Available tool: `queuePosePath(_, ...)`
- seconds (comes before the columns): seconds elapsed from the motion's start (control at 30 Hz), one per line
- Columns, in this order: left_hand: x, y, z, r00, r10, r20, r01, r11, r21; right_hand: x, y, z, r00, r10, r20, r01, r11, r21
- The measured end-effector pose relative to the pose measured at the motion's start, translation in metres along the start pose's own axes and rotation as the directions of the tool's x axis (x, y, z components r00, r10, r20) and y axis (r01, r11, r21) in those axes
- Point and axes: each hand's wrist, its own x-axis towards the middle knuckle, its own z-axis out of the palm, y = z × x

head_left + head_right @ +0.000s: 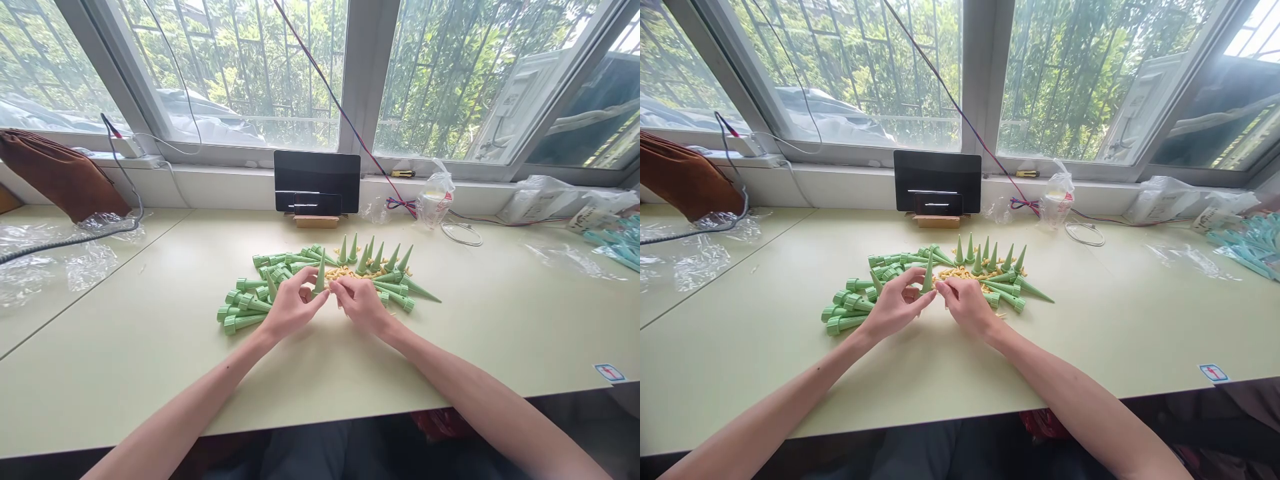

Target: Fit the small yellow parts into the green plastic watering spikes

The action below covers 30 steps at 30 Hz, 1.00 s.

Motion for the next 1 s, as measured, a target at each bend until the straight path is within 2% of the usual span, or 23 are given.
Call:
queuePosePath(0.6, -0.0003, 0.0033, -0.0012, 1.0, 0.021, 0.007, -0.021, 1.0, -0.024, -0.0011, 0.0015, 0.0003, 0.999, -0.005, 0.051, 0.006, 1.0, -0.023)
queuePosePath(1.0, -0.0009, 0.0037, -0.001, 0.999, -0.023, 0.045, 0.026, 0.996, -0.086, -0.0015, -0.0009, -0.0006, 0.995, 0.005, 0.098, -0.005, 1.0, -0.005)
